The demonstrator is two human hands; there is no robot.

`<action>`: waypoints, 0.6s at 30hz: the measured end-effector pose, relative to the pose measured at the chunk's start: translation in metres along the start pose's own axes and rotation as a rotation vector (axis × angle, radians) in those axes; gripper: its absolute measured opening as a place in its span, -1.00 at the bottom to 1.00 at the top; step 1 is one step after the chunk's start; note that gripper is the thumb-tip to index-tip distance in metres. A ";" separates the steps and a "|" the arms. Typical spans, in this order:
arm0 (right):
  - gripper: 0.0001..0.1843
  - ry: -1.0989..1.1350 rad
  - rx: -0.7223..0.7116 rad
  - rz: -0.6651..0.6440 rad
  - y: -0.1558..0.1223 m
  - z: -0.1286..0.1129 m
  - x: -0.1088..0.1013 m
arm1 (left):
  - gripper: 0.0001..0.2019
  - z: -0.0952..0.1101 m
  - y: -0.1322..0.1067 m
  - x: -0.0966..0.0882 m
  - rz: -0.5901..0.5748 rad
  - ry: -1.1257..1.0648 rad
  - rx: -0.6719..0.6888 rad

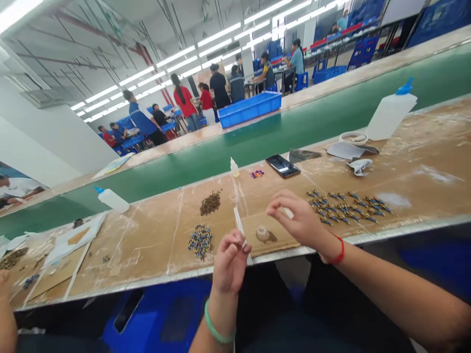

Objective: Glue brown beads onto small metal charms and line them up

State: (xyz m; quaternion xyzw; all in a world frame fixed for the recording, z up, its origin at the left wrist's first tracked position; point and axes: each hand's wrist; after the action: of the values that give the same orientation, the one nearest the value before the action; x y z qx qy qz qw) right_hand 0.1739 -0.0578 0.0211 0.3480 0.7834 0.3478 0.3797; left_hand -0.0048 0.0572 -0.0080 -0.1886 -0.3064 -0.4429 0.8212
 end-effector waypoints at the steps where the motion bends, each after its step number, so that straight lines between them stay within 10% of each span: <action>1: -0.66 0.024 0.045 0.012 0.002 -0.006 -0.002 | -0.68 0.001 0.001 0.004 0.001 0.029 0.022; 8: -0.70 0.446 0.188 0.162 0.013 -0.056 -0.004 | -0.73 0.005 0.003 0.030 -0.027 0.177 0.142; 18: -0.75 0.287 0.068 0.182 0.014 -0.077 -0.009 | -0.81 0.004 -0.003 0.040 -0.082 0.236 0.255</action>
State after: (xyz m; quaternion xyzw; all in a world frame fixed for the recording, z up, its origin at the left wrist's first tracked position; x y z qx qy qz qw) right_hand 0.1172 -0.0795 0.0715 0.3768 0.8063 0.4000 0.2188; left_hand 0.0086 0.0336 0.0216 -0.0167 -0.2690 -0.4527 0.8500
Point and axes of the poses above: each hand's wrist, its own y-axis towards the middle knuckle, its own x-axis out of the palm, z = x × y, and after that the axes turned 6 degrees about -x, right-handed
